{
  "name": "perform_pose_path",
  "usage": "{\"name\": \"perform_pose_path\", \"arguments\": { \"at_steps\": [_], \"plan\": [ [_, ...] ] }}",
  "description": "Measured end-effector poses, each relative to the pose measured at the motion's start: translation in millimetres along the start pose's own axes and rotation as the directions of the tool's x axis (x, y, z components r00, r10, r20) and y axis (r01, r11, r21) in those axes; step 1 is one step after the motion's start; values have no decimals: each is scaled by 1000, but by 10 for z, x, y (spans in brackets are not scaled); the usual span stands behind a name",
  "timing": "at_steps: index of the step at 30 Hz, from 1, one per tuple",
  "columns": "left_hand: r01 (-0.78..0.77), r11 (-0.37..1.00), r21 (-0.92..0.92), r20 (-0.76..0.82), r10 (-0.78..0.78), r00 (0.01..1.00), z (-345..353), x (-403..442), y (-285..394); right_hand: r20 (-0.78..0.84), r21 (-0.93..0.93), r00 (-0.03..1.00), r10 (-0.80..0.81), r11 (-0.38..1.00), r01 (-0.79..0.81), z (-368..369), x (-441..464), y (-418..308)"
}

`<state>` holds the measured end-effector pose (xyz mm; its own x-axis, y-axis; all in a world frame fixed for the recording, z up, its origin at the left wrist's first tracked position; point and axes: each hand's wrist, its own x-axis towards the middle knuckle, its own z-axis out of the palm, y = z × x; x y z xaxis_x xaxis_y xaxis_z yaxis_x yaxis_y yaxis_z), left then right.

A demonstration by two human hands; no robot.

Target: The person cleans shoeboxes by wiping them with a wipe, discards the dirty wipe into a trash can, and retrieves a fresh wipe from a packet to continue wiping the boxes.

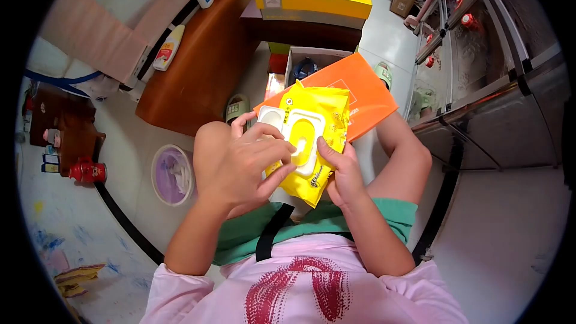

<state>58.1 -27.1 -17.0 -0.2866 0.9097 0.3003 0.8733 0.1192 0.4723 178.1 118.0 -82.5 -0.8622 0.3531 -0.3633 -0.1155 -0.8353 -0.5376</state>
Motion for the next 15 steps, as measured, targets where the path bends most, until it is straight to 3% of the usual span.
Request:
{"name": "perform_pose_path", "arguments": {
  "at_steps": [5,15],
  "plan": [
    [288,956,52,-145,-278,950,255,-33,30,-33,-50,998,-57,997,55,90,-41,77],
    [303,928,218,-207,-260,943,332,26,81,-20,-202,983,-181,964,174,121,-84,261]
  ]
}}
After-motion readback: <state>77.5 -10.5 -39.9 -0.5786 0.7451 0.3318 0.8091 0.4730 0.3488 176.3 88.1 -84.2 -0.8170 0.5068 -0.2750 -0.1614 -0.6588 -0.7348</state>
